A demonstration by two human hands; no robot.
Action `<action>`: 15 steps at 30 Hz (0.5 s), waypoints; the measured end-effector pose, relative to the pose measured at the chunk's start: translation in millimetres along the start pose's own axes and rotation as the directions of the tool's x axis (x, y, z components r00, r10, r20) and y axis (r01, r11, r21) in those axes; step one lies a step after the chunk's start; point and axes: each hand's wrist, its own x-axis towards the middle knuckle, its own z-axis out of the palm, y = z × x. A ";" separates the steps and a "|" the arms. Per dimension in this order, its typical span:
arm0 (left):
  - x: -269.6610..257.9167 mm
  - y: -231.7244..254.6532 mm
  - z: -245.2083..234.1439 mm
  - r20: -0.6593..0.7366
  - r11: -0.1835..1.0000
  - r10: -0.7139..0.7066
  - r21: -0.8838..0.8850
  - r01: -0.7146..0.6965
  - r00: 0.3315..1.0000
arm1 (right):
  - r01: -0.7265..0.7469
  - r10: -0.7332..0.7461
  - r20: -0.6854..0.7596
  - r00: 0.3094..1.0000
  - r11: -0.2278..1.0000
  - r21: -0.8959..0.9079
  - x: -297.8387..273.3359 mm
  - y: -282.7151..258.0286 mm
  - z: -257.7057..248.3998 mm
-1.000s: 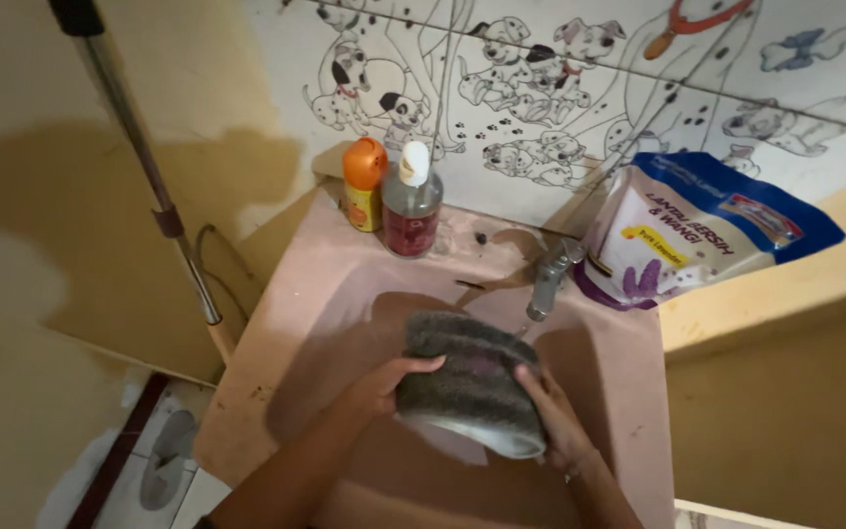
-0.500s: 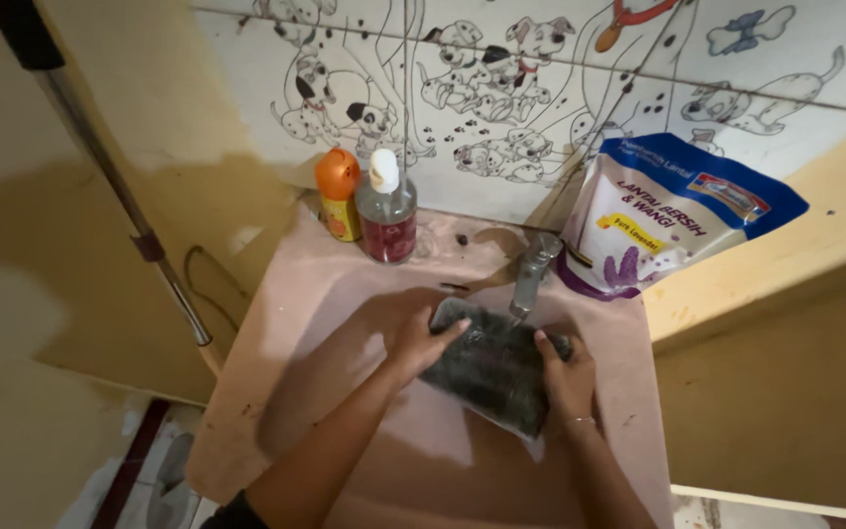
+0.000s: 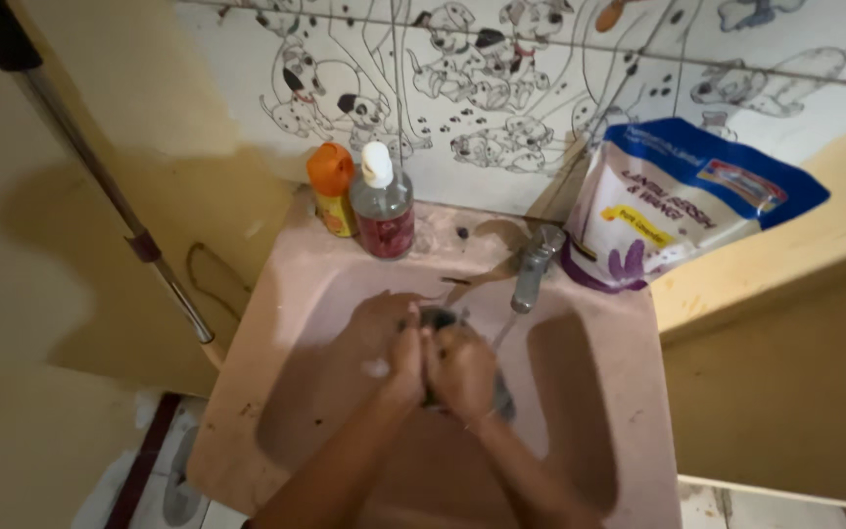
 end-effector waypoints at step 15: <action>-70.5 134.8 -89.2 0.154 0.987 0.120 0.086 -0.134 0.981 | -0.431 0.078 0.850 0.521 0.883 0.184 60.9 8.2 -41.7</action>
